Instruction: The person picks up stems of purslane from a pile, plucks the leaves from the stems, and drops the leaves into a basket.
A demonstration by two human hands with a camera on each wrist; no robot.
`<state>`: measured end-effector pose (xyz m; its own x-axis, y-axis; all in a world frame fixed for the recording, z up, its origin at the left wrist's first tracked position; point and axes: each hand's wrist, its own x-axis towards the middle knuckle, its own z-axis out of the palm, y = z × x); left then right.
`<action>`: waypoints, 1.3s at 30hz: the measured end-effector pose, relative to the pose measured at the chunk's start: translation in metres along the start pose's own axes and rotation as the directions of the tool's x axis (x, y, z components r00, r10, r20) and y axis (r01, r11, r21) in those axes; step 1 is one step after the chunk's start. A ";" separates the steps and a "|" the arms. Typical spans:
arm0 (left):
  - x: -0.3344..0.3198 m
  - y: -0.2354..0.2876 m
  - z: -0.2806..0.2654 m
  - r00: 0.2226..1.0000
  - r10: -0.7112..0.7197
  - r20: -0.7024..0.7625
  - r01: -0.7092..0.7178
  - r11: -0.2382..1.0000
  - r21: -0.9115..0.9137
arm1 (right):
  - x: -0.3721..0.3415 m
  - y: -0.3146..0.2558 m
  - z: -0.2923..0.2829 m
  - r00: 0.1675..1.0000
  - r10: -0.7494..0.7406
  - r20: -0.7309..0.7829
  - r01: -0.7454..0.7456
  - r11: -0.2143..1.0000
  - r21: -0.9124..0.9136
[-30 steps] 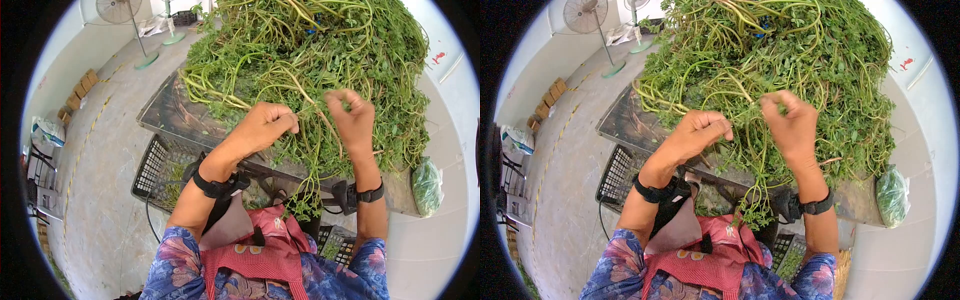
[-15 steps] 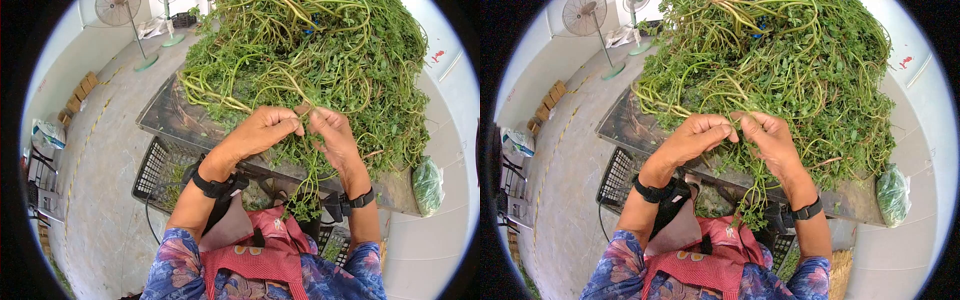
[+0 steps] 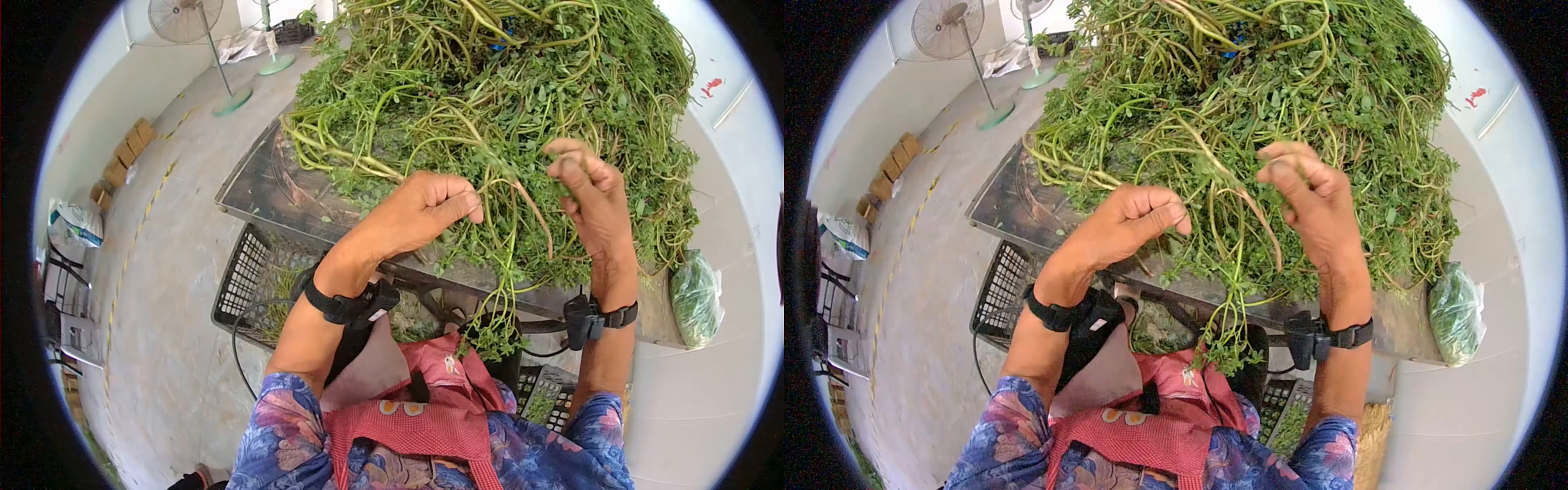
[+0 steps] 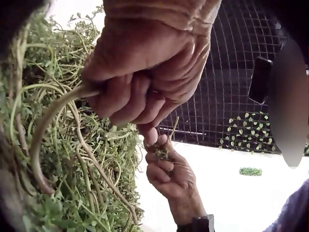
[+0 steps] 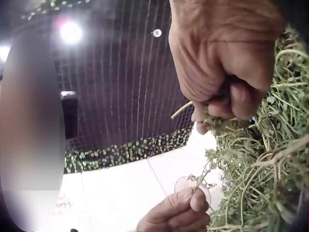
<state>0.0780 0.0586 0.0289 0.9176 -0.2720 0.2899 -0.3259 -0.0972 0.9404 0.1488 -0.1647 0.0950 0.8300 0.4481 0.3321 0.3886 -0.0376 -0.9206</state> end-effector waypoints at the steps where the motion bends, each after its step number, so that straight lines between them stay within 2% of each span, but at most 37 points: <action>1: 0.001 0.001 0.000 1.000 -0.001 0.002 0.001 1.000 0.002 | -0.001 -0.006 0.003 1.000 -0.001 -0.002 0.001 1.000 0.002; 3: 0.000 0.002 0.000 0.997 0.073 0.028 -0.074 0.997 0.018 | -0.002 -0.015 0.008 0.984 0.107 0.144 -0.071 0.970 -0.234; 4: 0.000 0.002 0.001 0.997 0.072 0.029 -0.073 0.997 0.019 | 0.000 -0.013 0.015 0.973 -0.085 0.216 0.150 0.942 -0.302; 5: -0.001 0.002 0.002 0.998 0.063 0.031 -0.063 0.998 0.004 | 0.001 -0.010 0.017 0.973 -0.086 0.213 0.149 0.942 -0.302; 8: 0.000 0.008 0.002 0.998 0.049 0.028 -0.048 0.998 -0.051 | 0.005 -0.002 0.020 0.858 -0.276 0.432 0.486 0.709 -0.511; 12: 0.000 0.017 0.001 1.000 -0.010 -0.006 0.010 0.995 -0.101 | 0.004 -0.006 0.015 0.873 -0.177 0.456 0.450 0.653 -0.609; 15: 0.007 0.008 0.004 0.995 0.051 -0.084 -0.055 0.997 -0.052 | 0.001 -0.012 0.018 0.885 -0.204 0.418 0.446 0.632 -0.634; 17: 0.013 0.008 0.011 0.994 0.075 -0.084 -0.076 0.997 -0.006 | 0.003 -0.014 0.019 0.879 -0.419 0.227 0.451 0.578 -0.681; 19: 0.016 0.016 0.020 0.989 0.095 -0.115 -0.102 0.993 -0.053 | 0.002 -0.015 0.018 0.884 -0.436 0.167 0.410 0.555 -0.724; 20: 0.018 0.021 0.025 0.976 0.140 -0.168 -0.157 0.984 -0.089 | 0.002 -0.010 0.015 0.807 -0.573 0.142 0.441 0.426 -0.790; 21: 0.016 0.025 0.026 0.977 0.144 -0.158 -0.160 0.982 -0.096 | 0.005 -0.004 0.012 0.705 -0.696 0.136 0.446 0.286 -0.848; 22: 0.009 0.028 0.022 0.988 0.083 -0.132 -0.099 0.988 -0.121 | 0.010 0.004 -0.014 0.689 -0.724 0.021 0.321 0.280 -0.905; 23: 0.003 0.028 0.019 0.995 0.021 -0.101 -0.035 0.989 -0.144 | 0.010 0.009 -0.045 0.700 -0.701 -0.133 0.165 0.340 -0.926; 24: -0.001 0.024 0.015 0.995 -0.026 -0.093 0.002 0.968 -0.250 | 0.002 -0.002 -0.068 0.768 -0.553 -0.324 0.022 0.528 -0.849; 25: -0.001 0.023 0.011 0.997 -0.021 -0.079 0.000 0.967 -0.255 | -0.009 -0.004 -0.093 0.824 -0.137 -0.550 -0.096 0.923 -0.374; 26: -0.001 0.024 0.009 0.990 -0.105 -0.096 0.065 0.934 -0.352 | -0.021 -0.003 -0.102 0.846 -0.065 -0.529 0.016 0.995 -0.096; 27: 0.000 0.026 0.009 0.976 -0.191 -0.105 0.126 0.888 -0.441 | -0.035 0.001 -0.106 0.872 -0.009 -0.489 0.120 0.973 0.197; 28: 0.003 0.028 0.012 0.973 -0.195 -0.125 0.130 0.905 -0.406 | -0.045 0.006 -0.105 0.866 -0.010 -0.501 0.126 0.972 0.197; 30: 0.008 0.024 0.014 0.969 -0.211 -0.126 0.135 0.886 -0.443 | -0.063 0.018 -0.099 0.865 0.232 -0.446 -0.033 0.912 0.409; 32: 0.013 0.027 0.021 0.945 -0.275 -0.179 0.151 0.848 -0.508 | -0.083 0.034 -0.099 0.846 0.286 -0.450 -0.059 0.889 0.455; 33: 0.015 0.027 0.023 0.947 -0.277 -0.163 0.162 0.848 -0.504 | -0.091 0.044 -0.102 0.830 0.341 -0.441 -0.089 0.862 0.499; 35: 0.021 0.026 0.024 0.954 -0.271 -0.129 0.148 0.798 -0.584 | -0.108 0.062 -0.116 0.828 0.328 -0.455 -0.078 0.871 0.485; 37: 0.027 0.033 0.036 0.962 -0.259 -0.087 0.163 0.801 -0.576 | -0.121 0.067 -0.124 0.783 0.288 -0.552 -0.083 0.927 0.366; 38: 0.031 0.039 0.046 0.957 -0.281 -0.075 0.196 0.814 -0.546 | -0.126 0.065 -0.121 0.715 0.324 -0.620 -0.145 0.936 0.321; 39: 0.035 0.043 0.053 0.951 -0.301 -0.066 0.226 0.828 -0.513 | -0.130 0.067 -0.119 0.712 0.323 -0.624 -0.138 0.935 0.326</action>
<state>0.0843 -0.0062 0.0696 0.9861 -0.1660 0.0045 0.0546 0.3495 0.9353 0.1140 -0.3318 0.0146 0.9659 -0.2501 0.0676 0.1184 0.1942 -0.9738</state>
